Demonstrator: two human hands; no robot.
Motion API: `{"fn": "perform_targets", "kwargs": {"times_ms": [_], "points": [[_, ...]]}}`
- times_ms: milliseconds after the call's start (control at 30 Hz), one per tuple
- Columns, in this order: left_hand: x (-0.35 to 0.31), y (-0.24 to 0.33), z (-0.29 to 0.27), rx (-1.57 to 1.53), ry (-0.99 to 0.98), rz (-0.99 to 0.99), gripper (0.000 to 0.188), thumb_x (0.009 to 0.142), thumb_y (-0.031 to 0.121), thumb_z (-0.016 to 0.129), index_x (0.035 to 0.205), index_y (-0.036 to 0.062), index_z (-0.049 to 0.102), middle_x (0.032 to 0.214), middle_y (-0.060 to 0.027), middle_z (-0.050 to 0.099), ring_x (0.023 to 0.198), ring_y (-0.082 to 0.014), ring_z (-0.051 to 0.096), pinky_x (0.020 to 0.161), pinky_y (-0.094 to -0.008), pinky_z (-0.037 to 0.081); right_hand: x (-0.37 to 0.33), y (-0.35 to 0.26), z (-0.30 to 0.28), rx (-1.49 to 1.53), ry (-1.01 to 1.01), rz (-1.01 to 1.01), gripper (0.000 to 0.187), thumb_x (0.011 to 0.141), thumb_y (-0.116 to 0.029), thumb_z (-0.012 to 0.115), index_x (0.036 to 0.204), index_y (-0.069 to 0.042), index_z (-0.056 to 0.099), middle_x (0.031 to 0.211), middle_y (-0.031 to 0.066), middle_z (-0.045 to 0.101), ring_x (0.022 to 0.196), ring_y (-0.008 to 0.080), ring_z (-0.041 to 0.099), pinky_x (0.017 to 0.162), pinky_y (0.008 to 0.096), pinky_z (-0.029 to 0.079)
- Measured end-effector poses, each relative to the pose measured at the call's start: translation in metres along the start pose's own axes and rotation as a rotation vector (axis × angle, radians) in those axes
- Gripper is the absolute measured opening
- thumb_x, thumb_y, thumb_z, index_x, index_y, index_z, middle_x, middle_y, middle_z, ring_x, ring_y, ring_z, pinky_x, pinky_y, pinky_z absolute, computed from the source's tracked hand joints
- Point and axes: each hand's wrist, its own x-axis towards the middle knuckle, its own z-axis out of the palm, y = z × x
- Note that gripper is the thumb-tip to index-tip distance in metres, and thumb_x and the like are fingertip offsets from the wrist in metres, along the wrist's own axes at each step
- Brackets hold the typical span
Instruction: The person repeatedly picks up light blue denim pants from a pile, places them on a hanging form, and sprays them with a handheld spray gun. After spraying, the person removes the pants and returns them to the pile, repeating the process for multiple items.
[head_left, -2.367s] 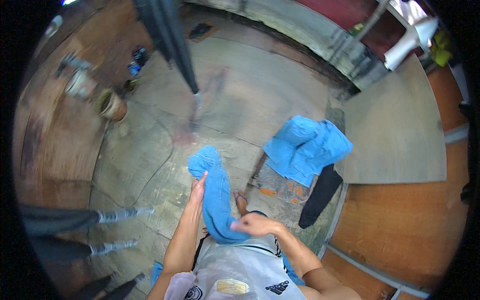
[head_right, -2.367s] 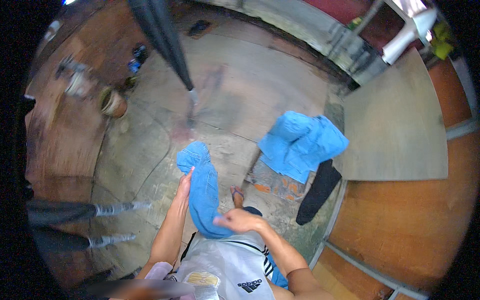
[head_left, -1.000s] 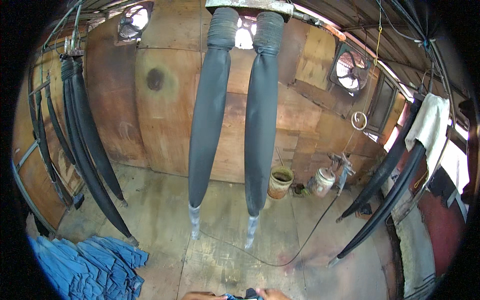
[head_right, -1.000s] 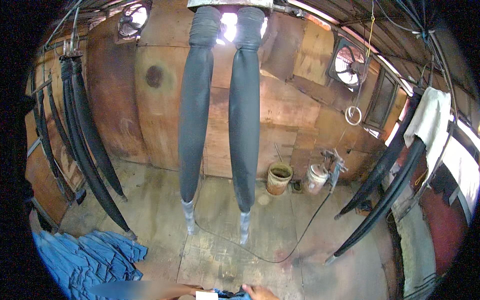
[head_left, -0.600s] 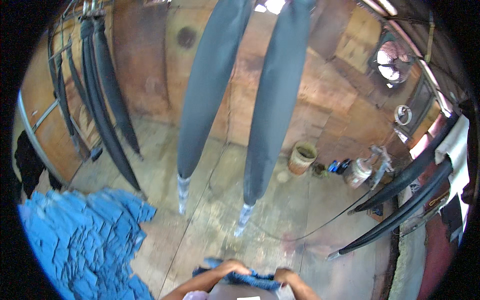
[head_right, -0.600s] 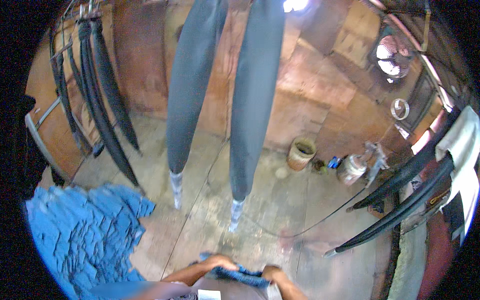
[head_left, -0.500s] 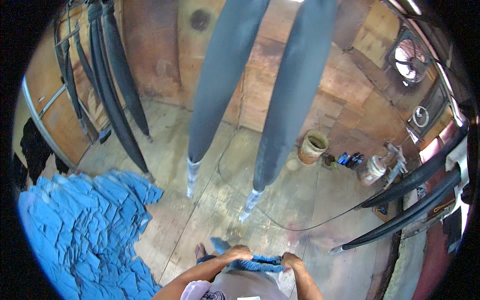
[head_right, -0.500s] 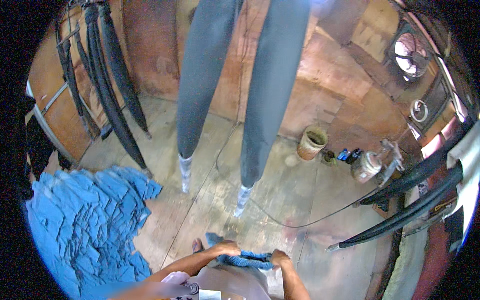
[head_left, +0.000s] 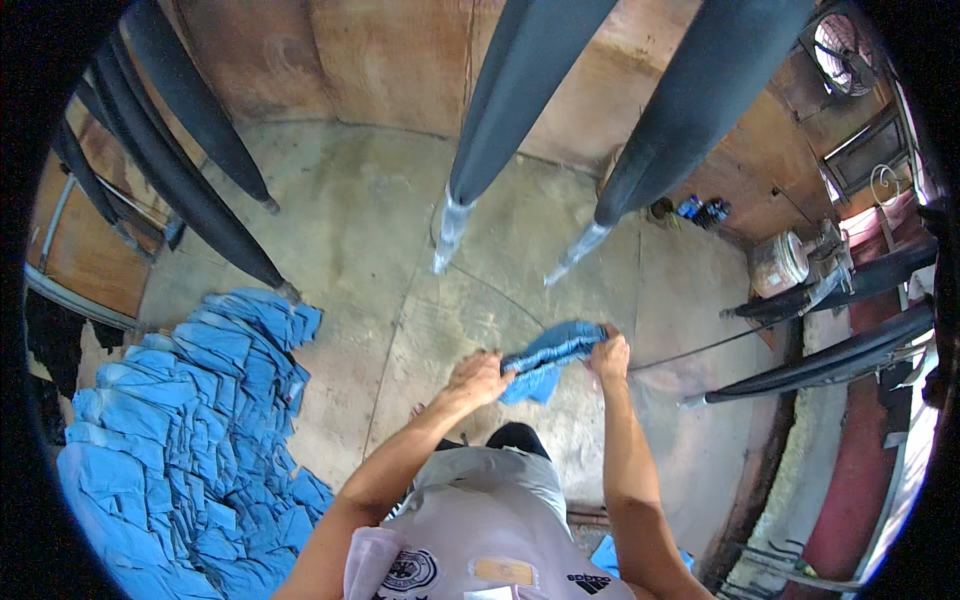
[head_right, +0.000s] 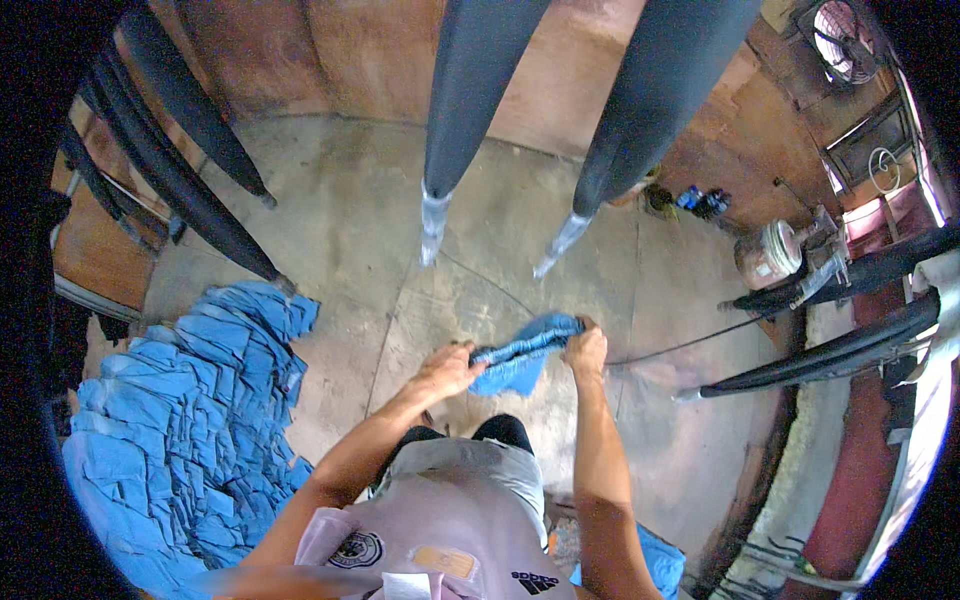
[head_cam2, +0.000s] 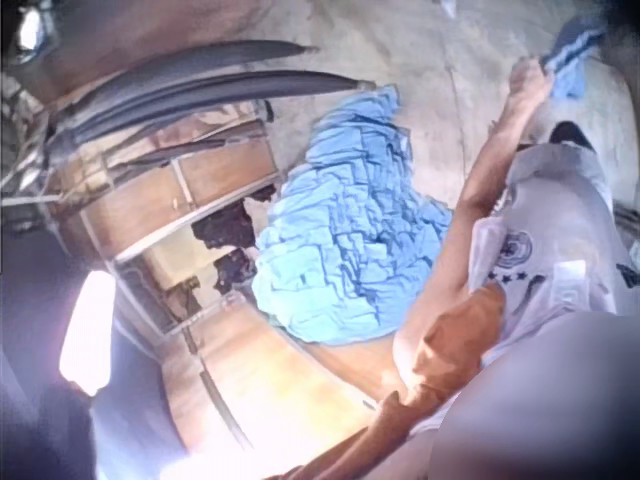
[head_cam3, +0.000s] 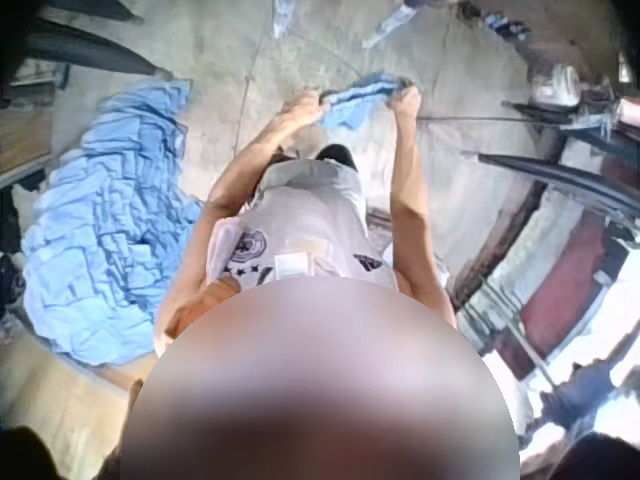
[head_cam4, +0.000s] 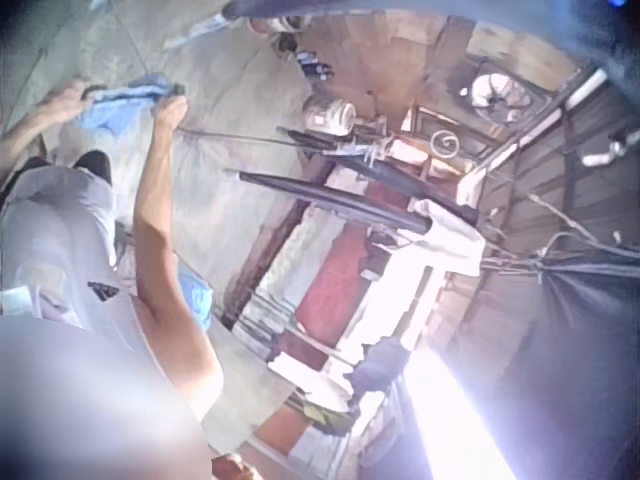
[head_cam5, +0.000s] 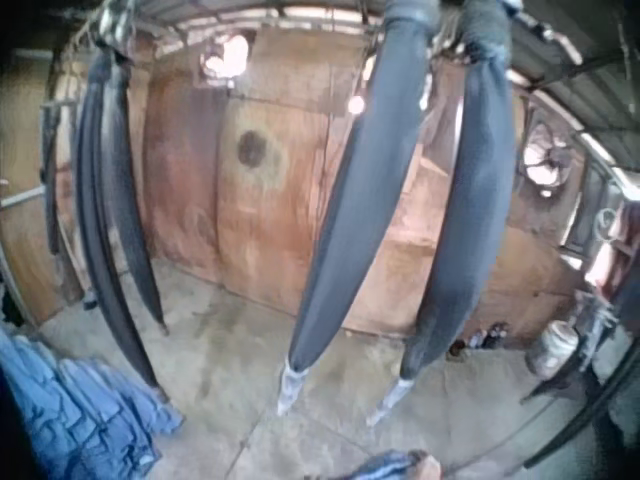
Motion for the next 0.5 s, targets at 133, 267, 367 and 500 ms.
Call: {"fn": "perform_targets", "kwargs": {"times_ms": [133, 267, 367, 500], "points": [[0.005, -0.044, 0.018, 0.079, 0.234, 0.118, 0.047, 0.093, 0.038, 0.058, 0.119, -0.0014, 0.065, 0.103, -0.0202, 0.071, 0.097, -0.0360, 0.067, 0.084, -0.0457, 0.054, -0.029, -0.048, 0.022, -0.378, -0.046, -0.393, 0.042, 0.090, -0.012, 0.056, 0.132, -0.015, 0.051, 0.078, 0.0211, 0.070, 0.075, 0.0408, 0.071, 0.066, 0.0509, 0.057], [0.010, -0.135, 0.077, 0.155, 0.148, -0.048, 0.026, 0.090, 0.023, 0.060, 0.096, 0.0010, 0.072, 0.090, -0.0172, 0.072, 0.085, -0.0347, 0.070, 0.075, -0.0455, 0.056, -0.045, -0.026, 0.053, -0.566, -0.146, -0.542, 0.047, 0.090, -0.012, 0.054, 0.136, -0.013, 0.045, 0.071, 0.0153, 0.070, 0.061, 0.0351, 0.070, 0.056, 0.0491, 0.055], [0.026, -0.215, 0.150, -0.123, -0.204, -0.629, 0.035, 0.086, 0.020, 0.059, 0.116, 0.0031, 0.066, 0.123, -0.0230, 0.062, 0.119, -0.0381, 0.058, 0.105, -0.0459, 0.044, -0.079, -0.017, 0.106, -0.693, -0.423, -0.759, 0.049, 0.090, -0.017, 0.056, 0.137, -0.009, 0.047, 0.069, 0.0100, 0.068, 0.060, 0.0303, 0.069, 0.056, 0.0452, 0.054], [0.043, -0.291, 0.248, -0.649, 0.589, -0.884, 0.038, 0.093, 0.031, 0.056, 0.118, 0.0034, 0.060, 0.127, -0.0226, 0.055, 0.129, -0.0381, 0.044, 0.110, -0.0418, 0.036, -0.111, -0.014, 0.156, 0.007, -0.737, -0.826, 0.019, 0.091, -0.020, 0.066, 0.107, -0.010, 0.069, 0.081, 0.0211, 0.068, 0.071, 0.0370, 0.068, 0.066, 0.0424, 0.053]]}}
